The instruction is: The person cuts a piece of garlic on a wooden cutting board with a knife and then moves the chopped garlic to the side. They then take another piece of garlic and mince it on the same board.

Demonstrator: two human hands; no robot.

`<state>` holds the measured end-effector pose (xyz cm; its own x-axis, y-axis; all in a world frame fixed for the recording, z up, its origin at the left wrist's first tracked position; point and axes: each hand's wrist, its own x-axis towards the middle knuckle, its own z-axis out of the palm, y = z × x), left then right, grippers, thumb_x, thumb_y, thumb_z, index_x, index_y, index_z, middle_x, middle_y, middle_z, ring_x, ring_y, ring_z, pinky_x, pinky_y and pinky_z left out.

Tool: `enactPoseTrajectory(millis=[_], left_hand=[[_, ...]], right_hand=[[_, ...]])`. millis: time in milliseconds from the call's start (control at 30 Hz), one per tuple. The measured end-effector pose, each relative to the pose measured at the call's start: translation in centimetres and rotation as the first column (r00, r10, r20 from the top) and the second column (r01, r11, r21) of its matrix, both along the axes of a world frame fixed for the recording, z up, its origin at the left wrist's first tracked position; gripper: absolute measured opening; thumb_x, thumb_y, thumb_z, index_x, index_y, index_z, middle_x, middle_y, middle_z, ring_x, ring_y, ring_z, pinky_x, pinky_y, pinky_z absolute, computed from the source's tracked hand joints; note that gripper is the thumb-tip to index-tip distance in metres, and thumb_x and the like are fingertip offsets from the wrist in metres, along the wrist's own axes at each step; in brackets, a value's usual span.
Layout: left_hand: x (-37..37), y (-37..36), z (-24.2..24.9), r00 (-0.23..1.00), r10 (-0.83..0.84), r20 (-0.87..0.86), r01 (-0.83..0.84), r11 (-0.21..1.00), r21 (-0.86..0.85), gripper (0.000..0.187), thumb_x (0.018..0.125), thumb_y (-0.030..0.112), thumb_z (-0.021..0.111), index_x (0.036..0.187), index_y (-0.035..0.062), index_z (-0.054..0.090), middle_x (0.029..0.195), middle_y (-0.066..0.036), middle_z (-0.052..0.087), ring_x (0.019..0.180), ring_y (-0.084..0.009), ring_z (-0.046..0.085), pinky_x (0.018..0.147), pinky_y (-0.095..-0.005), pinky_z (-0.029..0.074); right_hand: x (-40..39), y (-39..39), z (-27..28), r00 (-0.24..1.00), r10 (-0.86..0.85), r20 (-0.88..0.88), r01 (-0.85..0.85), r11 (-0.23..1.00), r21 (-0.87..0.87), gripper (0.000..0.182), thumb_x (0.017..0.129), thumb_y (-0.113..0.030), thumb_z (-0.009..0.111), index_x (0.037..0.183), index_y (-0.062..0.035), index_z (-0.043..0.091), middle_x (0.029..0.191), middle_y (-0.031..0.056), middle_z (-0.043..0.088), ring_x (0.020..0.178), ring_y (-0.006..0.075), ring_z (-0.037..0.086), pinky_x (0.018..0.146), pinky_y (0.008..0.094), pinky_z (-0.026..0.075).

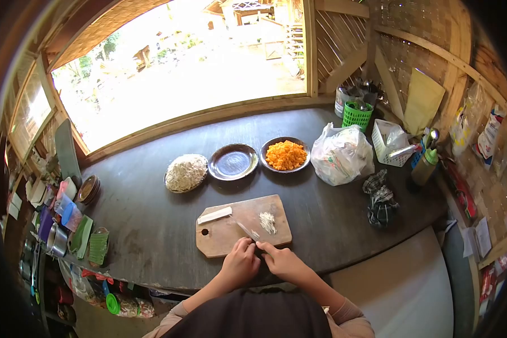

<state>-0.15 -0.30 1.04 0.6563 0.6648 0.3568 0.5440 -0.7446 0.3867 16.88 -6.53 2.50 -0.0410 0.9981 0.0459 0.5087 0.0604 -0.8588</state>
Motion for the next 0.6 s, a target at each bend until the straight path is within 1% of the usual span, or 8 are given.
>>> enactPoseTrajectory(millis=[100, 200, 267, 300, 400, 467, 500, 600], left_hand=[[-0.1, 0.1, -0.7, 0.999, -0.018, 0.026, 0.018, 0.999, 0.027, 0.036, 0.079, 0.011, 0.062, 0.109, -0.0094, 0.06, 0.116, -0.024, 0.058, 0.118, -0.0377, 0.053, 0.1, -0.0416, 0.046], [-0.1, 0.2, -0.8, 1.0, -0.013, 0.014, 0.012, 0.997, 0.074, 0.037, 0.08, 0.011, 0.062, 0.111, -0.0103, 0.06, 0.118, -0.025, 0.057, 0.119, -0.0384, 0.052, 0.101, -0.0419, 0.046], [-0.1, 0.2, -0.7, 1.0, -0.013, -0.01, 0.013, 0.997, 0.072, 0.038, 0.08, 0.011, 0.061, 0.112, -0.0102, 0.06, 0.119, -0.025, 0.057, 0.12, -0.0379, 0.052, 0.102, -0.0415, 0.045], [0.0, 0.2, -0.8, 1.0, -0.012, -0.009, 0.013, 0.997, 0.071, 0.038, 0.08, 0.011, 0.061, 0.112, -0.0102, 0.06, 0.119, -0.025, 0.057, 0.12, -0.0379, 0.052, 0.102, -0.0415, 0.045], [-0.2, 0.4, -0.8, 0.999, -0.03, -0.04, 0.034, 0.994, 0.108, 0.038, 0.08, 0.01, 0.061, 0.112, -0.0099, 0.06, 0.119, -0.024, 0.058, 0.12, -0.0375, 0.053, 0.102, -0.0412, 0.045], [-0.3, 0.4, -0.7, 0.998, -0.049, -0.03, 0.052, 0.995, 0.084, 0.037, 0.08, 0.011, 0.061, 0.111, -0.0093, 0.06, 0.117, -0.024, 0.058, 0.119, -0.0374, 0.053, 0.102, -0.0411, 0.045], [-0.2, 0.3, -0.7, 0.998, -0.051, -0.033, 0.053, 0.995, 0.083, 0.037, 0.08, 0.011, 0.061, 0.111, -0.0093, 0.06, 0.117, -0.024, 0.058, 0.119, -0.0374, 0.053, 0.102, -0.0411, 0.045], [-0.2, 0.2, -1.0, 0.999, -0.036, 0.003, 0.035, 0.998, 0.051, 0.036, 0.08, 0.011, 0.061, 0.11, -0.0089, 0.06, 0.116, -0.023, 0.059, 0.118, -0.038, 0.053, 0.102, -0.0415, 0.045]], right_hand=[[-0.1, 0.1, -0.5, 0.999, -0.005, 0.039, 0.002, 0.998, 0.062, 0.035, 0.096, -0.017, 0.055, 0.131, -0.0111, 0.055, 0.088, 0.0235, 0.067, 0.076, 0.0397, 0.068, 0.07, 0.0418, 0.052], [0.3, -1.1, 1.6, 1.0, 0.006, -0.005, -0.006, 1.0, 0.026, 0.035, 0.096, -0.018, 0.056, 0.13, -0.011, 0.056, 0.095, 0.0274, 0.066, 0.083, 0.0429, 0.067, 0.073, 0.0445, 0.054], [0.4, -1.5, 2.3, 1.0, -0.007, 0.02, 0.01, 0.994, -0.11, 0.035, 0.096, -0.019, 0.056, 0.13, -0.0096, 0.056, 0.093, 0.0273, 0.066, 0.081, 0.043, 0.067, 0.072, 0.0448, 0.053], [0.5, -1.5, 2.3, 1.0, -0.007, 0.021, 0.009, 0.994, -0.111, 0.035, 0.096, -0.019, 0.056, 0.13, -0.0096, 0.056, 0.093, 0.0273, 0.066, 0.081, 0.043, 0.067, 0.072, 0.0448, 0.053], [0.3, -0.9, 1.5, 1.0, 0.013, 0.004, -0.013, 0.998, -0.066, 0.035, 0.096, -0.019, 0.055, 0.13, -0.0091, 0.055, 0.092, 0.0272, 0.066, 0.079, 0.0429, 0.067, 0.071, 0.0448, 0.053], [0.2, 0.1, -0.5, 1.0, 0.018, 0.02, -0.019, 0.998, 0.058, 0.035, 0.096, -0.018, 0.055, 0.13, -0.0095, 0.055, 0.09, 0.0271, 0.066, 0.077, 0.043, 0.067, 0.07, 0.0455, 0.053], [0.0, 0.3, -0.6, 1.0, 0.016, 0.018, -0.017, 0.998, 0.057, 0.035, 0.096, -0.018, 0.055, 0.13, -0.0095, 0.055, 0.09, 0.0271, 0.066, 0.077, 0.043, 0.067, 0.07, 0.0455, 0.053], [-0.2, 0.3, -0.5, 0.99, 0.013, 0.138, -0.017, 0.999, 0.034, 0.036, 0.095, -0.017, 0.055, 0.13, -0.0106, 0.055, 0.087, 0.0269, 0.066, 0.075, 0.0433, 0.066, 0.068, 0.0463, 0.053]])
